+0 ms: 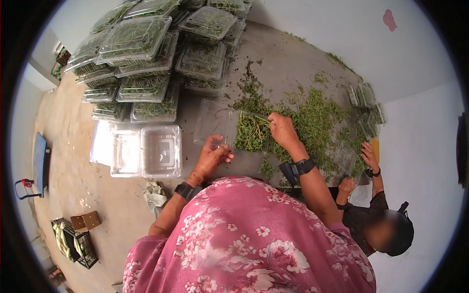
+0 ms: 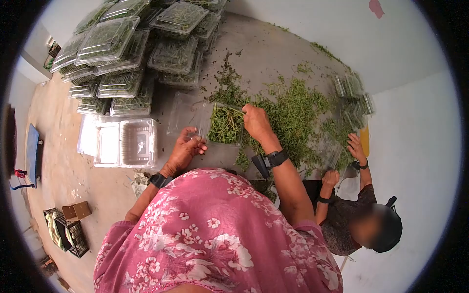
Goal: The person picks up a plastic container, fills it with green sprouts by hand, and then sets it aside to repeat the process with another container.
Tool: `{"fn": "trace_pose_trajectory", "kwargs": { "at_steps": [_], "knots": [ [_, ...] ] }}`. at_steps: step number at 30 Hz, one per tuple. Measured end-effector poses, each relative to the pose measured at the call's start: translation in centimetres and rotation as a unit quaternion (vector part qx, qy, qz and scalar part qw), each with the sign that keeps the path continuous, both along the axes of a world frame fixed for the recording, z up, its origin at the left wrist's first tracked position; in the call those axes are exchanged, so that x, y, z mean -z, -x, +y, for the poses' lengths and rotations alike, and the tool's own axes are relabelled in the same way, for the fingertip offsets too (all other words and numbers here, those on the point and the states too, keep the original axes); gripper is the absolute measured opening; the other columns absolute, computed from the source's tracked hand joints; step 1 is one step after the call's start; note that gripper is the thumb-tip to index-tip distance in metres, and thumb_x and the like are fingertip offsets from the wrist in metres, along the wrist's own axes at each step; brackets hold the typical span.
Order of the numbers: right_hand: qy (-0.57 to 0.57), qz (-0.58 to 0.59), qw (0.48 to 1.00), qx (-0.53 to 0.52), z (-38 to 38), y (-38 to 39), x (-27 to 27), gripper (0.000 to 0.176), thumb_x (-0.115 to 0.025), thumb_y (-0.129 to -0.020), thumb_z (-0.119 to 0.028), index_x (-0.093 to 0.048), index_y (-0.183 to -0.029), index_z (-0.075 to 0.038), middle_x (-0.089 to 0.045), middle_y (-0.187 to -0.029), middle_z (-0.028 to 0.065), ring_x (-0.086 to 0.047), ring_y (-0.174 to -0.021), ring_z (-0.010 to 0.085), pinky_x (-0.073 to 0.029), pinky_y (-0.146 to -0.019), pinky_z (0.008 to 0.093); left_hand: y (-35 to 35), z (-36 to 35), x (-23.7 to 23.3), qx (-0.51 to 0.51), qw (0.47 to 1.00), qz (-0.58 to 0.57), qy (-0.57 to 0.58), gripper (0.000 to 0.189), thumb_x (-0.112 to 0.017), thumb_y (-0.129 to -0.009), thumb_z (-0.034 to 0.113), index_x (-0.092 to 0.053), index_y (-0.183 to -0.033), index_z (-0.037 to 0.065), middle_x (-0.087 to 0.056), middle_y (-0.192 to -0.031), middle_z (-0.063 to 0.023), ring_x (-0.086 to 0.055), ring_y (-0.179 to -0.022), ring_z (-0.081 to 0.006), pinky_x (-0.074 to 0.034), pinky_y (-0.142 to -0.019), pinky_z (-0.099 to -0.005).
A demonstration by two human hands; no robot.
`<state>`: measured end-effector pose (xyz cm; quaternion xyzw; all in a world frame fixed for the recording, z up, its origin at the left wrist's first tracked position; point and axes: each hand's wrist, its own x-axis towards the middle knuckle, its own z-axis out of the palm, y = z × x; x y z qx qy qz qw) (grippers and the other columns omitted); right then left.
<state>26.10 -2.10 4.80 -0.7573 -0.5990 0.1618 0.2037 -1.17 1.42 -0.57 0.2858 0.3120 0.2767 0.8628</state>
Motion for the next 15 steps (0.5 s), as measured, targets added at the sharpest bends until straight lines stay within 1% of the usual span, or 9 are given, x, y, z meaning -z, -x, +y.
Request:
{"fn": "trace_pose_trajectory", "kwargs": {
  "at_steps": [1,4,7,10,11,14,15],
  "knots": [
    [-0.011,-0.001,1.000,-0.002,-0.1,0.1,-0.1,0.020,-0.060,-0.085,-0.008,-0.059,-0.105,-0.004,-0.063,-0.086,0.0202,-0.061,-0.080,0.0406,-0.050,-0.065,0.0504,0.0,0.0,0.0,-0.001,1.000,0.000,0.001,0.036,-0.057,-0.090,0.006,-0.037,-0.119,0.010,-0.060,-0.092,-0.0127,-0.063,-0.074,-0.0178,-0.053,-0.061,-0.0271],
    [0.013,0.005,0.999,0.040,-0.6,1.1,-1.7,0.022,-0.060,-0.083,-0.008,-0.058,-0.104,-0.003,-0.063,-0.080,0.0200,-0.062,-0.075,0.0398,-0.050,-0.062,0.0494,-0.1,-0.2,0.2,-0.005,1.000,-0.001,-0.002,0.036,-0.057,-0.089,0.005,-0.037,-0.119,0.009,-0.059,-0.092,-0.0128,-0.063,-0.074,-0.0178,-0.052,-0.061,-0.0268],
    [0.018,-0.052,0.997,0.061,-1.5,3.0,-2.0,0.020,-0.060,-0.082,-0.011,-0.057,-0.099,0.000,-0.062,-0.076,0.0215,-0.061,-0.070,0.0410,-0.049,-0.061,0.0509,-0.1,-0.2,0.3,-0.008,1.000,-0.003,-0.015,0.035,-0.056,-0.090,0.006,-0.037,-0.119,0.008,-0.060,-0.093,-0.0137,-0.063,-0.075,-0.0202,-0.051,-0.061,-0.0287],
    [0.073,-0.059,0.994,0.049,-2.4,5.6,-1.6,0.018,-0.059,-0.082,-0.014,-0.057,-0.094,0.000,-0.061,-0.074,0.0229,-0.060,-0.069,0.0425,-0.048,-0.061,0.0526,-0.1,-0.2,0.0,0.002,1.000,0.001,-0.023,0.036,-0.058,-0.089,0.005,-0.038,-0.118,0.009,-0.059,-0.093,-0.0121,-0.062,-0.074,-0.0175,-0.051,-0.060,-0.0262],
    [0.087,-0.059,0.994,0.035,-2.4,5.9,-1.5,0.018,-0.058,-0.084,-0.017,-0.056,-0.090,0.000,-0.061,-0.072,0.0239,-0.060,-0.070,0.0439,-0.048,-0.061,0.0534,0.0,-0.3,-0.1,0.004,1.000,0.004,-0.025,0.036,-0.058,-0.089,0.005,-0.038,-0.118,0.009,-0.059,-0.092,-0.0119,-0.062,-0.074,-0.0175,-0.051,-0.060,-0.0260],
    [0.109,-0.064,0.992,0.022,-2.4,5.9,-2.3,0.018,-0.058,-0.086,-0.017,-0.057,-0.091,0.001,-0.061,-0.073,0.0251,-0.061,-0.071,0.0447,-0.049,-0.062,0.0528,-0.1,-0.2,-0.5,0.015,0.999,0.017,-0.033,0.035,-0.059,-0.089,0.007,-0.039,-0.117,0.008,-0.060,-0.092,-0.0119,-0.062,-0.074,-0.0179,-0.051,-0.060,-0.0262],
    [0.096,-0.061,0.993,0.033,-2.3,5.7,-2.4,0.019,-0.058,-0.086,-0.017,-0.058,-0.091,0.001,-0.061,-0.074,0.0257,-0.061,-0.072,0.0449,-0.049,-0.063,0.0528,0.0,-0.2,-0.8,0.022,0.999,0.025,-0.035,0.035,-0.059,-0.089,0.008,-0.039,-0.117,0.008,-0.060,-0.093,-0.0122,-0.062,-0.074,-0.0184,-0.050,-0.060,-0.0266]
  ]
}}
